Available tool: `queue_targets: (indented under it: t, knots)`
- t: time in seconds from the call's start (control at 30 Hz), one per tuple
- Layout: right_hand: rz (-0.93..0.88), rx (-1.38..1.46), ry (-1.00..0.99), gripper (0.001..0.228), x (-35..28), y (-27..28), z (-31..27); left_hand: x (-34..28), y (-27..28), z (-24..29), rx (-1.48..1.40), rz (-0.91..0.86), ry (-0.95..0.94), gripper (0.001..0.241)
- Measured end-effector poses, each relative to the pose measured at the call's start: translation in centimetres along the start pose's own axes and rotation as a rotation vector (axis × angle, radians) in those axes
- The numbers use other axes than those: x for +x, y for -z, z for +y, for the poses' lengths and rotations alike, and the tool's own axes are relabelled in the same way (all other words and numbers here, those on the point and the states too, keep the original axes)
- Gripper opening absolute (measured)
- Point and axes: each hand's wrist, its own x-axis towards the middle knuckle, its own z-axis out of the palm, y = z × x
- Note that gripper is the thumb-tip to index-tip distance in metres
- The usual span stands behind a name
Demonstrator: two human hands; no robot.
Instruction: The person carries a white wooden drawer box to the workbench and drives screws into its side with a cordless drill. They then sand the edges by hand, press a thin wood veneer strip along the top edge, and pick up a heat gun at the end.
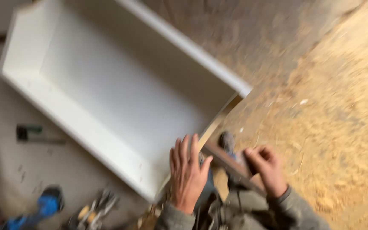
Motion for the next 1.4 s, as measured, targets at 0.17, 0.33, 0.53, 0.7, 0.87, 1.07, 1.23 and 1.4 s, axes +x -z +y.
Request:
queue_targets:
  t: [0.17, 0.33, 0.53, 0.7, 0.87, 1.07, 1.23, 1.4]
  knots:
    - [-0.010, -0.050, 0.036, 0.022, 1.6, -0.5, -2.9, 2.8, -2.4, 0.1, 0.093, 0.103, 0.044, 0.085]
    - [-0.023, -0.132, 0.193, 0.020, 3.1, -2.2, -6.0, 2.7, -4.1, -0.4, 0.269, 0.193, -0.046, 0.080]
    - [0.191, -0.404, 0.743, 0.016, 6.2, -6.4, -11.8, 2.6, -4.4, -0.6, 0.255, 0.202, -0.166, 0.060]
    - [0.280, -0.604, 0.800, 0.026, 6.4, -7.1, -9.9, 2.1, -7.7, -1.9, 0.263, 0.240, -0.147, 0.060]
    - [0.162, -0.505, 0.758, 0.030, 5.6, -9.3, -8.1, 1.6, -5.9, -1.8, 0.219, 0.247, -0.060, 0.062]
    - [-0.381, -0.591, 0.082, 0.034, 3.9, -5.2, -5.3, 1.5, -5.4, -1.6, 0.004, 0.157, -0.033, 0.074]
    - [-0.301, -0.658, -0.005, 0.037, 1.9, 5.4, 1.8, -0.9, -7.7, -3.3, -0.035, 0.098, 0.025, 0.094]
    - [-0.114, -0.977, 0.060, 0.037, 0.1, 19.1, 13.3, -7.2, -7.4, -4.1, 0.116, 0.126, 0.229, 0.108]
